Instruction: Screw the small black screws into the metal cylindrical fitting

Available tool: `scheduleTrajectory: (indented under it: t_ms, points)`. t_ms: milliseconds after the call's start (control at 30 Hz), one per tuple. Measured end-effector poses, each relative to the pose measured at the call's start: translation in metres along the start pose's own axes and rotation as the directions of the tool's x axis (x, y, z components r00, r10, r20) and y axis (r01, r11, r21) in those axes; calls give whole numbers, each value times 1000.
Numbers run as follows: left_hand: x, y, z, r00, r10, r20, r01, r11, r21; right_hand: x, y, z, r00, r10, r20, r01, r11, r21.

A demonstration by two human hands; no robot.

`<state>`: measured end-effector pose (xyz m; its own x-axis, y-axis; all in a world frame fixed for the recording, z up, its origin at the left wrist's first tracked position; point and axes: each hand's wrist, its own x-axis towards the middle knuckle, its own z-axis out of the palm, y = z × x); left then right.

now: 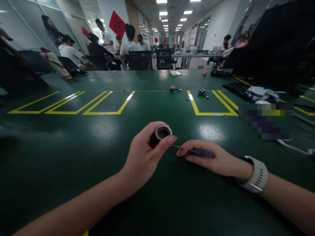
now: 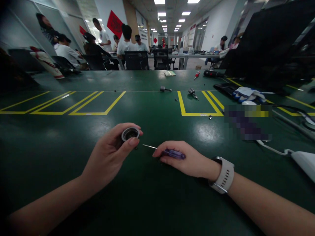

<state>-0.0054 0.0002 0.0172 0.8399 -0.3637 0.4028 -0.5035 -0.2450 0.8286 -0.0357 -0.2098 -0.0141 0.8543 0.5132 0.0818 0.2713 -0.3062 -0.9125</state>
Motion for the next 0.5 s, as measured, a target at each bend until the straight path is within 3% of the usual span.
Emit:
scheduleTrajectory:
  t_ms: [67, 200, 333, 400, 500]
  points:
    - [-2, -1, -3, 996, -80, 34, 82, 993, -82, -3, -1, -6, 1000, -5, -20, 5, 1000, -30]
    - [-3, -4, -6, 966, -245, 84, 259, 921, -293, -11, -5, -19, 999, -7, 47, 18, 968, -251]
    - [-2, 0, -4, 905, -406, 129, 421, 808, -413, -15, -7, -16, 992, 17, 122, 22, 949, -315]
    - [-2, 2, -4, 860, -481, 171, 502, 738, -450, -14, -7, -10, 996, -36, 85, 59, 955, -290]
    - [-3, 3, -3, 803, -542, 247, 587, 645, -490, -13, -5, -4, 996, -46, -80, 32, 986, -164]
